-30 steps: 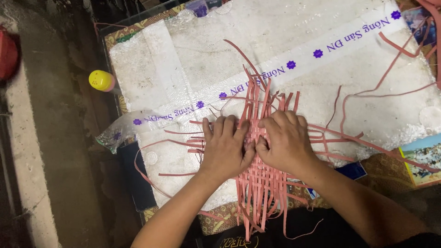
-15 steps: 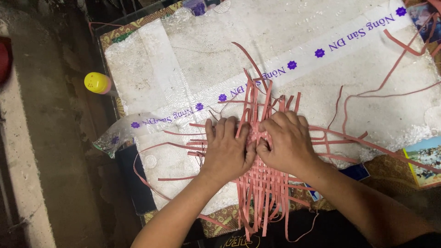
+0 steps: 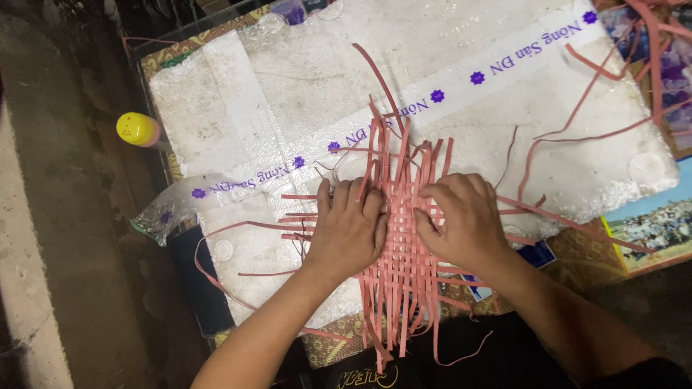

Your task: The person weaves pink plastic strips by hand on a white foam board, interlacing them in an over-under pattern to form a flat woven mat. The person occasionally reaches for additional strips from a pile on the table and continues weaving.

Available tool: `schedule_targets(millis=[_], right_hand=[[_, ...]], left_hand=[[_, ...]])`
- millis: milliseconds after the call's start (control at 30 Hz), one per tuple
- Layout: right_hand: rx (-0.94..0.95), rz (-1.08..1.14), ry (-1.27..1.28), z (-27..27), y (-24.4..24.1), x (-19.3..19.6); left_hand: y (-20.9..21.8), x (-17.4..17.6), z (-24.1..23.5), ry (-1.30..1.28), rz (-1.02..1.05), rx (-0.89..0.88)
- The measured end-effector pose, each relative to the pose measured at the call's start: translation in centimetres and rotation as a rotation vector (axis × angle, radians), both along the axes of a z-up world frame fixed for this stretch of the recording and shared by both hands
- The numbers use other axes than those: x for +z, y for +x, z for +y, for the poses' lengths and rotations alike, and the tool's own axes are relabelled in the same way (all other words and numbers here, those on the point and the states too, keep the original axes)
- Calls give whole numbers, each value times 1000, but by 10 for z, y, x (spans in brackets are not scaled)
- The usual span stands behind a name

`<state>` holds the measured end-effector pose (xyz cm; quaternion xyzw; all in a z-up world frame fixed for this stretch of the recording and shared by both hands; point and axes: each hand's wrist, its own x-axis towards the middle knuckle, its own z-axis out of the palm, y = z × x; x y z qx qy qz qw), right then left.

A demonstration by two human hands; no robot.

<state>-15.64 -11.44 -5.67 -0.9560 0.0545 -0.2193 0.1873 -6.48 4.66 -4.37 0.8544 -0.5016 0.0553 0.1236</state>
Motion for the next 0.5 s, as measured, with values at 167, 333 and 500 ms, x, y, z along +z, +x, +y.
schedule_targets(millis=[167, 333, 500], right_hand=[[-6, -6, -63, 2, 0, 0], [-17, 48, -31, 2, 5, 2], [4, 66, -11, 1, 6, -2]], left_hand=[[6, -5, 0, -41, 23, -48], [6, -3, 0, -34, 14, -56], [8, -4, 0, -36, 22, -59]])
